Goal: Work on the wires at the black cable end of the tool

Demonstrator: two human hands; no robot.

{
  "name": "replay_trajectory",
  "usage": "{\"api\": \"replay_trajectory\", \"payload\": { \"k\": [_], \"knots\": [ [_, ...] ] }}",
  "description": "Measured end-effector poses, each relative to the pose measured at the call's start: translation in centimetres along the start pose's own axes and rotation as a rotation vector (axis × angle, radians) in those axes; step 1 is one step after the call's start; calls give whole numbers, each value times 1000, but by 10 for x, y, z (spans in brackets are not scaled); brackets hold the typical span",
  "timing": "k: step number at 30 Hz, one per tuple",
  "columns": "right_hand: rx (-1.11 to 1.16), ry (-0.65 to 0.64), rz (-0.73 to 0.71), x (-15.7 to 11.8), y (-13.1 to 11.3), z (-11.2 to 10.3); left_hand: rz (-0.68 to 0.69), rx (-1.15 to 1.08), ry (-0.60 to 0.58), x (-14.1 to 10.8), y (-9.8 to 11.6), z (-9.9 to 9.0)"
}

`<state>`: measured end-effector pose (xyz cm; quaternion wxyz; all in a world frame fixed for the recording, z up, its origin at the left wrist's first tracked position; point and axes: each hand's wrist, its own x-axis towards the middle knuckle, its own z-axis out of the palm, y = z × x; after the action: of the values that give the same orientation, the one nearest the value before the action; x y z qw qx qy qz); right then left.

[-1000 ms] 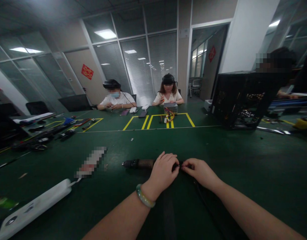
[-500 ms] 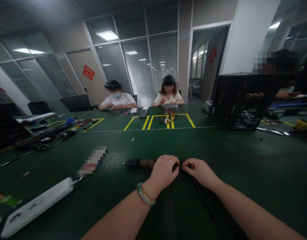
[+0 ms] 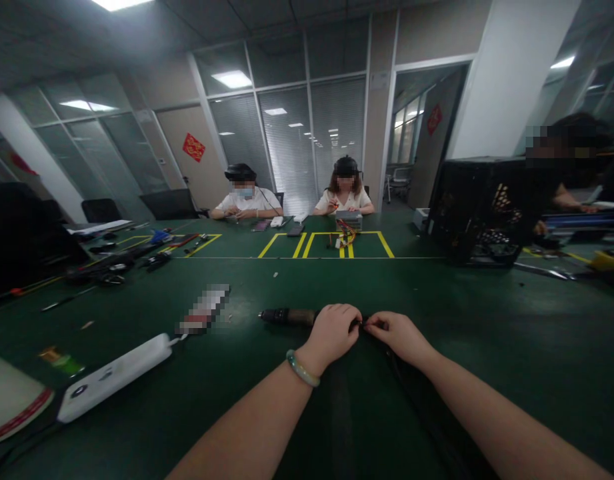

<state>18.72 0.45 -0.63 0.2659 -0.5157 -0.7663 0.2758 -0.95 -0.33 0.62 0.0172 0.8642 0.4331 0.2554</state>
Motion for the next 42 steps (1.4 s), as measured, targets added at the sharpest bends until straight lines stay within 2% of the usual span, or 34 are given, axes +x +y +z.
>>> {"api": "replay_trajectory", "payload": {
  "k": [7,19,42],
  "knots": [
    [10,-14,6,-2,-1,-1,-20,11,3,-1,4,-3],
    [9,-39,17,-3,0,-2,-26,63,-110,8,-2,-5],
    [-4,-12,28,-1,-6,-2,19,16,-47,4,-8,1]
  ]
}}
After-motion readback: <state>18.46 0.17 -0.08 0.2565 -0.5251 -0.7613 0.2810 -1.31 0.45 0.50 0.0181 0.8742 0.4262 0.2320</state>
